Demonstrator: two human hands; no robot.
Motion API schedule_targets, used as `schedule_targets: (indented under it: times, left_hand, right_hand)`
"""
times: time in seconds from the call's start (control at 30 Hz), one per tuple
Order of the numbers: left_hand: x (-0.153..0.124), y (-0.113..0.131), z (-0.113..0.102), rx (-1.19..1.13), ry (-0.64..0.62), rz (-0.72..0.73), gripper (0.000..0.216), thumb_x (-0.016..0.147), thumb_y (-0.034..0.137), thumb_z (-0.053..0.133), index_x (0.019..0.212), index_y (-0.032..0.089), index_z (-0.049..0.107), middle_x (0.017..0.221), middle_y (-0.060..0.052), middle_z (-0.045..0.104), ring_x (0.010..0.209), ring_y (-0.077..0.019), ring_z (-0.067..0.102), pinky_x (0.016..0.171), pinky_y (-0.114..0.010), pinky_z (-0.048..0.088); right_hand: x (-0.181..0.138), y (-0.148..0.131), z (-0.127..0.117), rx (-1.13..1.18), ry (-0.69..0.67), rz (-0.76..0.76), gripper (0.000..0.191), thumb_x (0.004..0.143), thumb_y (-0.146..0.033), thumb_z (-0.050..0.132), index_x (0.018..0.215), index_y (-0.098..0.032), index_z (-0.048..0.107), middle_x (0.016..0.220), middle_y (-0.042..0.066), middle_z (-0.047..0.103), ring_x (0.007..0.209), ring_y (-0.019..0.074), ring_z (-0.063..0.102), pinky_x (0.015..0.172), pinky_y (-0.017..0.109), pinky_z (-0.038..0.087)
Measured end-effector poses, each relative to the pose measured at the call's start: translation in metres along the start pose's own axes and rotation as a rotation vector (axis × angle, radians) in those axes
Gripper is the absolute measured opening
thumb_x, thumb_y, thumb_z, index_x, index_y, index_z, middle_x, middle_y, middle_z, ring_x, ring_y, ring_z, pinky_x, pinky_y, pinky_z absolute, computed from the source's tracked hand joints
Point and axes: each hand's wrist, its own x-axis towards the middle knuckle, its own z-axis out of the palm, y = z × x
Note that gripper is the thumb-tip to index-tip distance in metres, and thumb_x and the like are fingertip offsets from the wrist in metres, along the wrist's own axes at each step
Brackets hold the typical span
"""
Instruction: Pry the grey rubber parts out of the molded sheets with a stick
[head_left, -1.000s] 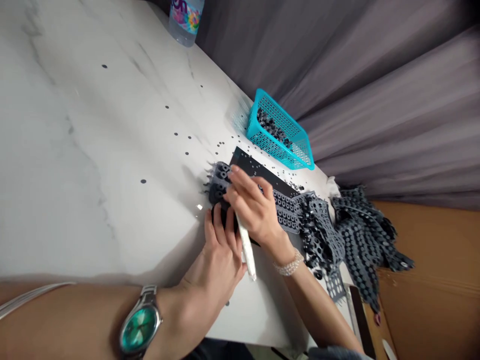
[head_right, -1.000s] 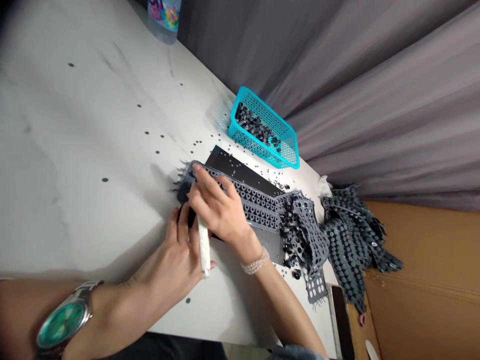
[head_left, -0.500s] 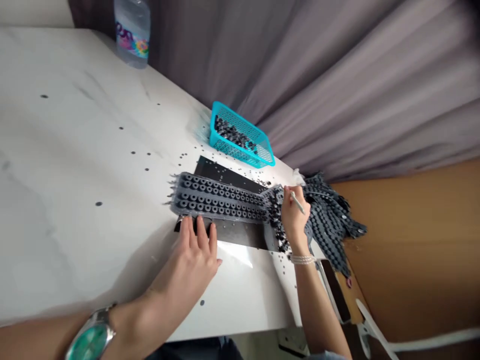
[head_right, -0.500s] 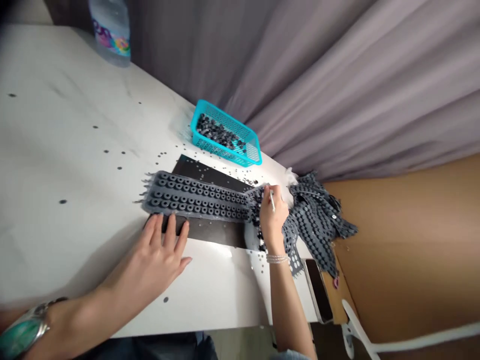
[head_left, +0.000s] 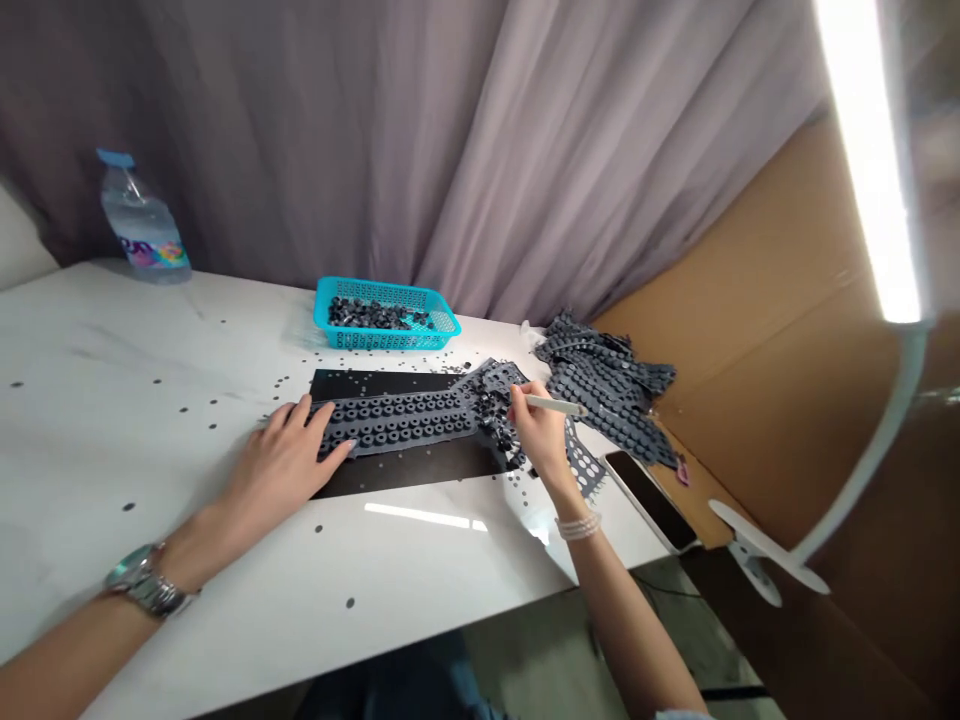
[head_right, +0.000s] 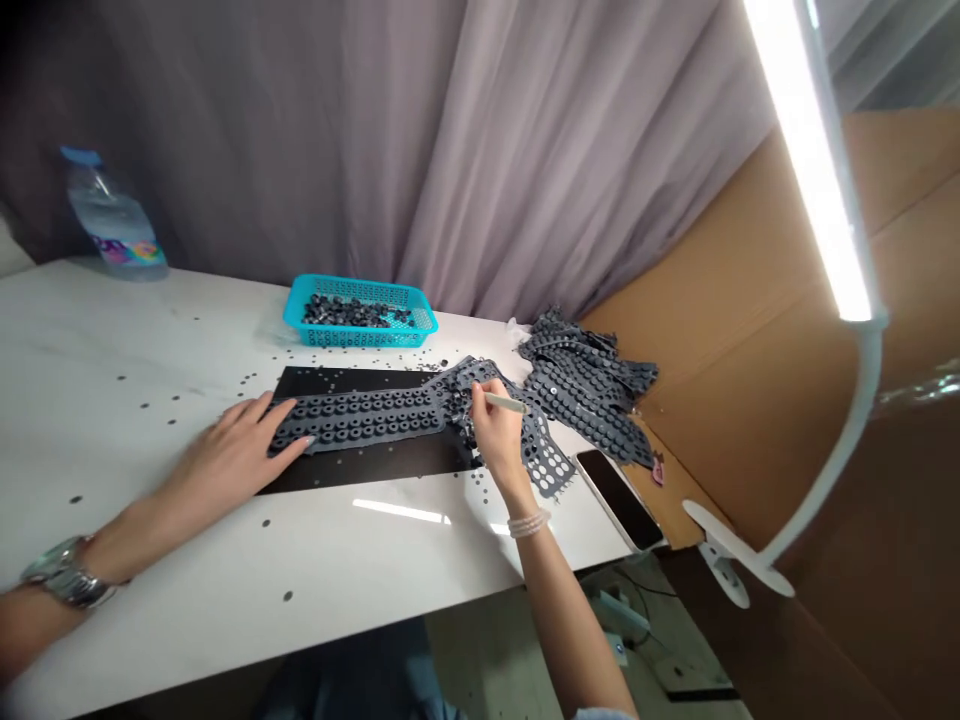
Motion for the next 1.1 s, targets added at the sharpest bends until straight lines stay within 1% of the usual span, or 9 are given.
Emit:
schedule_targets:
  times: [0.13, 0.33, 0.43, 0.53, 0.6, 0.7, 0.87, 0.97, 1.1]
  left_hand:
    - [0.008, -0.013, 0.003, -0.078, -0.073, -0.039, 0.077, 0.082, 0.062, 0.043, 0.141, 0.014, 0.045, 0.140, -0.019, 0.050, 0.132, -0.0378, 0.041, 0.103, -0.049, 0.038]
    - [0.033, -0.026, 0.001, -0.179, -0.150, -0.099, 0.092, 0.066, 0.067, 0.060, 0.140, 0.015, 0.047, 0.121, -0.019, 0.059, 0.113, -0.0379, 0.056, 0.093, -0.046, 0.045]
    - [0.048, -0.027, -0.008, -0.298, -0.226, -0.032, 0.082, 0.064, 0.062, 0.065, 0.129, 0.012, 0.058, 0.114, -0.017, 0.064, 0.105, -0.0349, 0.061, 0.090, -0.043, 0.047]
    - [0.061, -0.016, -0.030, -0.388, -0.286, 0.086, 0.051, 0.073, 0.053, 0.060, 0.108, 0.018, 0.069, 0.105, -0.010, 0.070, 0.096, -0.0280, 0.064, 0.088, -0.038, 0.048]
    - [0.069, 0.000, -0.053, -0.390, -0.215, 0.167, 0.040, 0.077, 0.048, 0.056, 0.101, 0.020, 0.072, 0.100, -0.007, 0.070, 0.093, -0.0262, 0.064, 0.088, -0.037, 0.047]
    - [0.078, 0.035, -0.095, -0.424, -0.056, 0.250, 0.041, 0.078, 0.048, 0.056, 0.103, 0.021, 0.073, 0.096, -0.007, 0.069, 0.090, -0.0252, 0.063, 0.087, -0.039, 0.047]
    - [0.091, 0.077, -0.154, -0.585, -0.030, 0.431, 0.033, 0.073, 0.042, 0.062, 0.096, 0.021, 0.075, 0.107, -0.004, 0.069, 0.100, -0.0239, 0.062, 0.097, -0.037, 0.046]
    - [0.097, 0.082, -0.171, -0.670, -0.096, 0.442, 0.033, 0.072, 0.040, 0.064, 0.097, 0.021, 0.076, 0.108, -0.004, 0.071, 0.103, -0.0248, 0.063, 0.097, -0.037, 0.047]
    - [0.102, 0.078, -0.183, -0.741, -0.158, 0.274, 0.038, 0.070, 0.039, 0.066, 0.102, 0.021, 0.075, 0.090, -0.003, 0.075, 0.085, -0.0244, 0.068, 0.078, -0.035, 0.055]
  right_hand:
    - [-0.014, 0.004, -0.004, 0.244, -0.011, 0.146, 0.031, 0.088, -0.048, 0.054, 0.072, -0.022, 0.051, 0.054, -0.003, 0.057, 0.048, 0.0119, 0.050, 0.048, 0.023, 0.040]
    - [-0.024, 0.006, -0.004, 0.470, -0.070, 0.271, 0.032, 0.082, -0.051, 0.060, 0.073, -0.022, 0.052, 0.057, -0.001, 0.060, 0.052, 0.0141, 0.055, 0.049, 0.025, 0.048]
    - [-0.026, 0.006, -0.002, 0.545, -0.092, 0.303, 0.031, 0.080, -0.051, 0.062, 0.073, -0.021, 0.053, 0.056, -0.001, 0.060, 0.054, 0.0148, 0.058, 0.054, 0.028, 0.051]
    - [-0.028, 0.006, 0.002, 0.602, -0.091, 0.321, 0.031, 0.078, -0.050, 0.064, 0.072, -0.021, 0.055, 0.056, -0.001, 0.062, 0.055, 0.0150, 0.059, 0.060, 0.029, 0.050]
    - [-0.029, 0.006, 0.005, 0.631, -0.067, 0.326, 0.031, 0.078, -0.050, 0.065, 0.072, -0.021, 0.056, 0.057, 0.000, 0.063, 0.059, 0.0157, 0.060, 0.064, 0.030, 0.049]
    - [-0.028, 0.005, 0.008, 0.672, 0.014, 0.329, 0.032, 0.080, -0.052, 0.061, 0.074, -0.021, 0.056, 0.061, 0.000, 0.065, 0.069, 0.0174, 0.063, 0.071, 0.030, 0.047]
    - [-0.014, 0.006, 0.014, 0.873, 0.146, 0.399, 0.029, 0.080, -0.051, 0.060, 0.085, -0.023, 0.052, 0.072, 0.000, 0.072, 0.093, 0.0193, 0.066, 0.084, 0.032, 0.043]
    - [-0.003, 0.009, 0.022, 1.012, 0.041, 0.478, 0.029, 0.079, -0.051, 0.061, 0.084, -0.024, 0.053, 0.079, 0.001, 0.075, 0.103, 0.0218, 0.066, 0.082, 0.034, 0.045]
    - [0.007, 0.007, 0.036, 1.102, -0.133, 0.503, 0.027, 0.078, -0.050, 0.063, 0.080, -0.023, 0.056, 0.084, 0.004, 0.076, 0.105, 0.0250, 0.067, 0.078, 0.039, 0.050]
